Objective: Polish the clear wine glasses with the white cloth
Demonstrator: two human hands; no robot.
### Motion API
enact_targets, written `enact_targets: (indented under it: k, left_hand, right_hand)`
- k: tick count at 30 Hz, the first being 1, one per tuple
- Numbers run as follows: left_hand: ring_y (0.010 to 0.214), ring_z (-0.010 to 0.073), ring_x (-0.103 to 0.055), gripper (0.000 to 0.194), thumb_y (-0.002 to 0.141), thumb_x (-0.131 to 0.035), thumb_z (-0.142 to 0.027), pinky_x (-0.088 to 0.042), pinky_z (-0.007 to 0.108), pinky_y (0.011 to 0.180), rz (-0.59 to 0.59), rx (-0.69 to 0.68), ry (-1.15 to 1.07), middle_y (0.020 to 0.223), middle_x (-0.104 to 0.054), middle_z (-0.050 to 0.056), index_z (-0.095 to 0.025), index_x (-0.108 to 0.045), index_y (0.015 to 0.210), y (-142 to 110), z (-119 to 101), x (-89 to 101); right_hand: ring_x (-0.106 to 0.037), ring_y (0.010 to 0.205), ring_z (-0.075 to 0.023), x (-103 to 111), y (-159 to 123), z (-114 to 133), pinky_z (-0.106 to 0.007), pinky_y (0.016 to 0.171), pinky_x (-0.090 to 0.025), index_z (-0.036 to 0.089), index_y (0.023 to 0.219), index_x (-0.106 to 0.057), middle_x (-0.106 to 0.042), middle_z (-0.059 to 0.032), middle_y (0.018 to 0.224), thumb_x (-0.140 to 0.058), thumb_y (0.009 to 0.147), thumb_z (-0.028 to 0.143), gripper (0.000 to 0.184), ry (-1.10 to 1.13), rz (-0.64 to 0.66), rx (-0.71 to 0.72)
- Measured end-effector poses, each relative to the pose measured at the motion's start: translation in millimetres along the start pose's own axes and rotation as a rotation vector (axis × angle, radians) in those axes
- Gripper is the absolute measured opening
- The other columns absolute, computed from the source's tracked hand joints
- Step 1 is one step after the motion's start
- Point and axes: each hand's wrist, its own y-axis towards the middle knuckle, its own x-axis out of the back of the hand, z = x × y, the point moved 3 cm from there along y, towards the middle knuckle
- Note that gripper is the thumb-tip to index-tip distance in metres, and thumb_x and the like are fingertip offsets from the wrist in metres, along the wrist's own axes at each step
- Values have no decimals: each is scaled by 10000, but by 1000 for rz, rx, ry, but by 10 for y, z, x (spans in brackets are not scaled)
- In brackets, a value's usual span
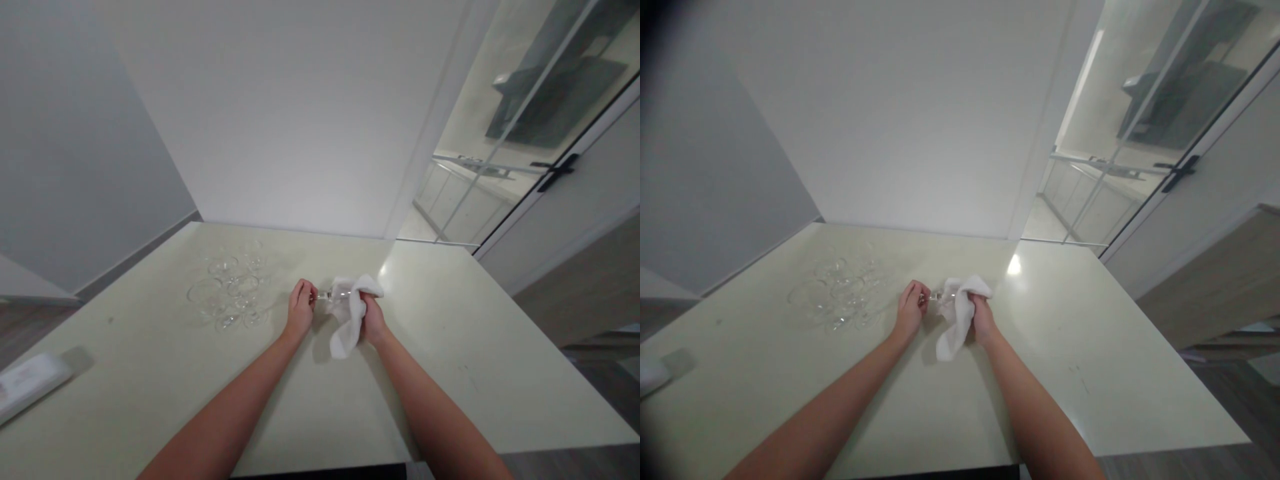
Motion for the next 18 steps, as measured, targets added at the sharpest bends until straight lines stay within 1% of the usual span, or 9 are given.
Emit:
enact_targets:
  k: [2,4,6,8,11,14,16,18]
  left_hand:
    - [530,125,-343,405,932,-424,-535,-275,256,476,17,-54,23,624,-398,-23,-210,-454,692,-12,-22,10]
    - [562,132,-358,419,937,-415,-550,-306,269,519,62,-176,80,642,-409,-15,-210,-445,693,-48,-73,25]
    - [595,142,-374,425,947,-396,-550,-329,287,568,108,-298,137,653,-409,-8,-211,-429,693,-96,-127,38]
    - [618,151,-385,415,960,-379,-530,-334,304,599,146,-381,179,660,-403,-4,-212,-419,696,-136,-168,46]
    - [627,154,-393,387,975,-374,-484,-328,311,609,174,-426,201,670,-401,-2,-212,-412,703,-155,-194,49]
    - [626,152,-395,393,971,-375,-492,-328,305,606,152,-388,203,669,-405,-3,-211,-416,700,-129,-178,52]
    - [620,151,-393,412,964,-371,-519,-326,300,600,133,-352,203,660,-405,-6,-210,-423,696,-107,-161,53]
    - [615,149,-392,426,960,-371,-536,-322,296,594,130,-330,203,651,-407,-8,-209,-431,693,-95,-149,49]
  right_hand:
    - [-708,827,-254,-3,-46,17,-361,751,-584,210,826,-683,-750,-47,778,-718,665,587,411,-55,123,-38]
    - [-707,840,-256,12,-85,47,-359,752,-584,209,784,-692,-752,-55,780,-784,625,520,362,-121,287,-42]
    - [-708,867,-267,42,-101,70,-370,766,-581,196,750,-701,-755,-75,806,-826,595,449,322,-149,392,-36]
    - [-709,851,-267,60,-86,77,-376,759,-577,183,736,-707,-752,-83,812,-839,584,411,305,-161,405,-25]
    - [-695,721,-241,27,-39,59,-363,677,-570,162,710,-710,-732,-66,743,-831,598,388,279,-213,361,-8]
    - [-663,621,-225,-18,-10,30,-363,603,-565,163,665,-705,-713,-57,674,-824,597,391,265,-251,339,-2]
    - [-676,647,-244,-11,-12,10,-381,609,-576,171,671,-708,-717,-64,672,-818,601,408,271,-249,353,-1]
    - [-698,709,-269,35,-20,-2,-399,640,-588,174,677,-708,-715,-68,655,-817,600,428,287,-240,352,33]
